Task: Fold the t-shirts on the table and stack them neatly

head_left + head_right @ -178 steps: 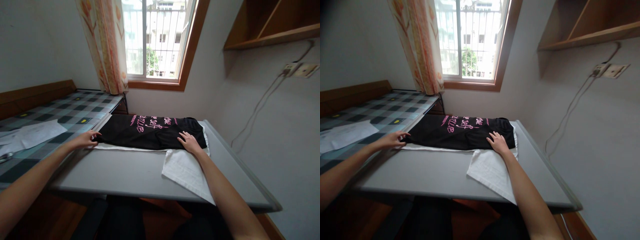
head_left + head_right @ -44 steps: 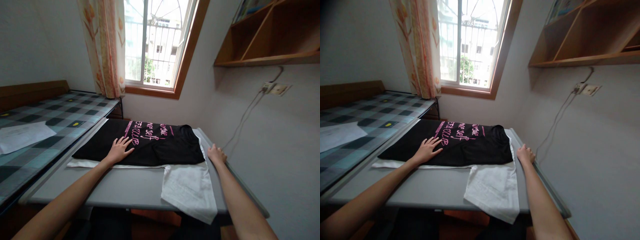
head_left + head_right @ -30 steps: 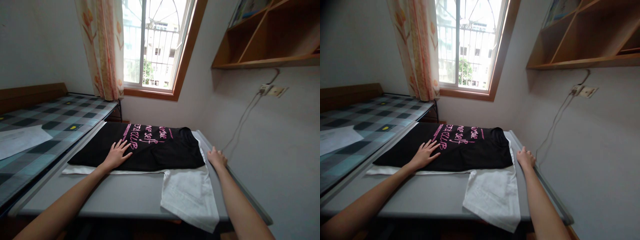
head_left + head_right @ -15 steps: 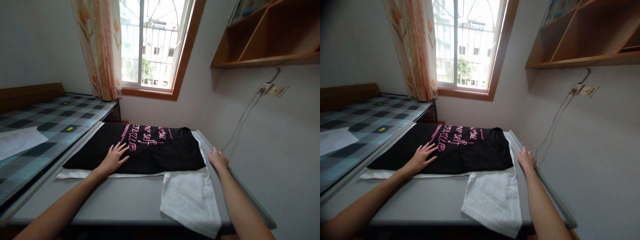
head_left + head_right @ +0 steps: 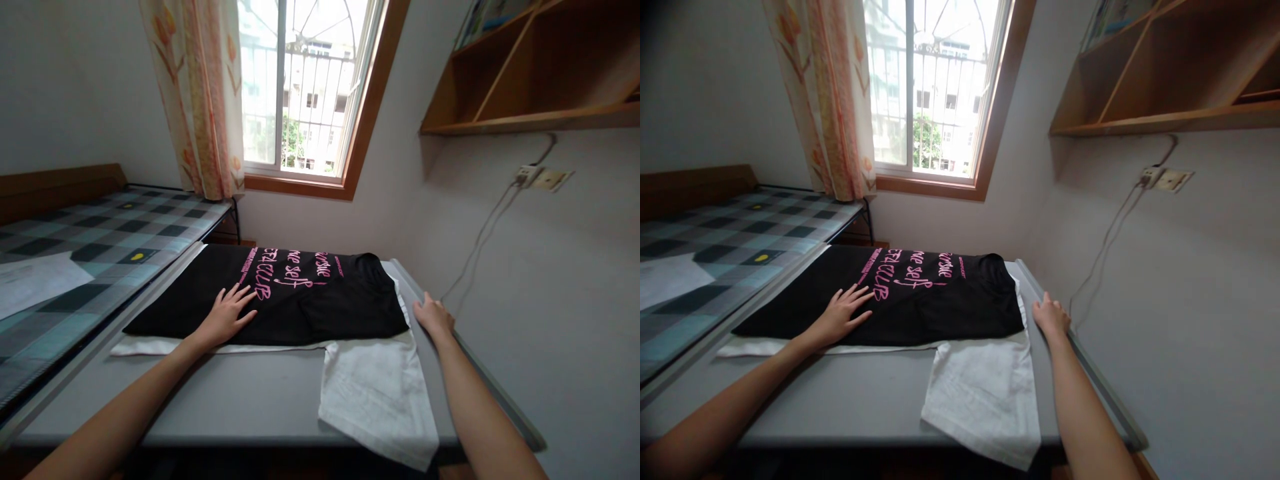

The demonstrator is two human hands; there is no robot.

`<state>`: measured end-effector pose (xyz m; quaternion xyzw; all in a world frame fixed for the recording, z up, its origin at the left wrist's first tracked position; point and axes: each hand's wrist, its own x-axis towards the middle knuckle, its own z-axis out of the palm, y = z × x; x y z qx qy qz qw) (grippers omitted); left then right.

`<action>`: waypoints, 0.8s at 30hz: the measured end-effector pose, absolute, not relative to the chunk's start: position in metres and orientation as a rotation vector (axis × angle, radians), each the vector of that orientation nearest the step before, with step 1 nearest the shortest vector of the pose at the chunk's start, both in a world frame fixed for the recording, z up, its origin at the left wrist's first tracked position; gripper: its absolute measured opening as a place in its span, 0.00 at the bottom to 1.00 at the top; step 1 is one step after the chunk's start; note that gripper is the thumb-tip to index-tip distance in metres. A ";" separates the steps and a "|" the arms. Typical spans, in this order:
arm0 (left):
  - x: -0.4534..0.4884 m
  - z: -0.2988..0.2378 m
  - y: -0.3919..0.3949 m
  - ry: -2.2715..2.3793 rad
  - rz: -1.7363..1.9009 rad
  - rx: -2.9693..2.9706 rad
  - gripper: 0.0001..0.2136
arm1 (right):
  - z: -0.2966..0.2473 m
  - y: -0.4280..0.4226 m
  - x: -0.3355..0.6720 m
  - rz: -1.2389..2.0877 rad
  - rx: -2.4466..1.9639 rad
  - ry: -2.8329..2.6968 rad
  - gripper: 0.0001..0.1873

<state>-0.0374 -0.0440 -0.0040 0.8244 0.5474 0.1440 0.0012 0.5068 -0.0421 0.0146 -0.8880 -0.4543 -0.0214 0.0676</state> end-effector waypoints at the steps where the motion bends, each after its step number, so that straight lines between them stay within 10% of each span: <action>1: -0.038 -0.004 -0.044 1.717 0.455 2.591 0.25 | 0.015 -0.042 0.507 -0.063 -2.678 -1.370 0.32; 24: -0.038 -0.006 -0.044 1.704 0.449 2.628 0.25 | 0.019 -0.044 0.502 -0.121 -2.676 -1.341 0.29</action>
